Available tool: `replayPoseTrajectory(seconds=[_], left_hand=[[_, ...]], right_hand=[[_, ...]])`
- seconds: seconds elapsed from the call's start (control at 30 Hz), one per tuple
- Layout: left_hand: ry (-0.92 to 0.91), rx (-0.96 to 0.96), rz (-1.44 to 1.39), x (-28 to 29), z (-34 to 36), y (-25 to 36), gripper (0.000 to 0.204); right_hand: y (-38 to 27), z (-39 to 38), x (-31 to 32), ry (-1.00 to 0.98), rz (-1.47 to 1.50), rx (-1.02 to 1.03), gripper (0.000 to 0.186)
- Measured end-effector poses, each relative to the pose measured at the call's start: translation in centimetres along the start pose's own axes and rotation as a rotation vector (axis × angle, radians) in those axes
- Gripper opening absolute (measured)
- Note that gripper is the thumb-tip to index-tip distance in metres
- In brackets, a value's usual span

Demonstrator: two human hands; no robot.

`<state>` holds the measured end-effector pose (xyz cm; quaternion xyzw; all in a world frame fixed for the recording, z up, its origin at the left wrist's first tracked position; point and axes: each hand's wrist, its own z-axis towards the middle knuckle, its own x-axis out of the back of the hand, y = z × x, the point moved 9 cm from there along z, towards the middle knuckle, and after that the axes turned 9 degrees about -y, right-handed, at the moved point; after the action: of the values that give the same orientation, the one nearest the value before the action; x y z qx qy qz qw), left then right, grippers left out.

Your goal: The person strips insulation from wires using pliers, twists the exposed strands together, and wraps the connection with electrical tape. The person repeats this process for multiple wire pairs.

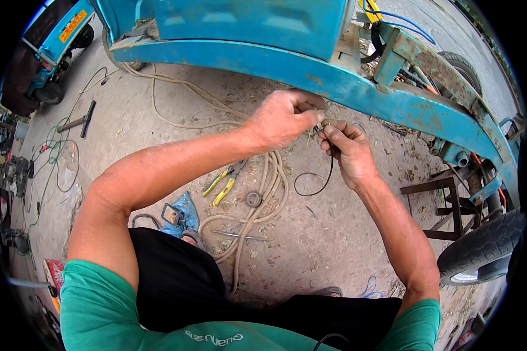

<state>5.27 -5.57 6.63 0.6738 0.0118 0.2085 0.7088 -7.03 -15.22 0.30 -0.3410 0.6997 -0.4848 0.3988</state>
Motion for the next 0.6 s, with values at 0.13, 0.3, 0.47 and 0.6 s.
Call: replayPoseTrajectory(seconds=[0.13,0.3,0.47,0.6], left_hand=[[-0.129,0.062,0.172,-1.2,0.2,0.1,0.039],[-0.141,0.054,0.19,-1.0,0.0,0.4,0.036],[-0.127,0.05,0.118,-0.8,0.1,0.2,0.032],[-0.119,-0.108,0.286,-0.6,-0.3,2.2,0.027]], right_hand=[[-1.3,-0.2,-0.4,-0.007,-0.132,0.09,0.018],[-2.2,-0.2,-0.9,-0.025,-0.315,0.143,0.021],[-3.1,-0.3,-1.1,-0.039,-0.452,0.158,0.02],[-3.9,-0.8,-1.5,-0.06,-0.538,0.152,0.02]])
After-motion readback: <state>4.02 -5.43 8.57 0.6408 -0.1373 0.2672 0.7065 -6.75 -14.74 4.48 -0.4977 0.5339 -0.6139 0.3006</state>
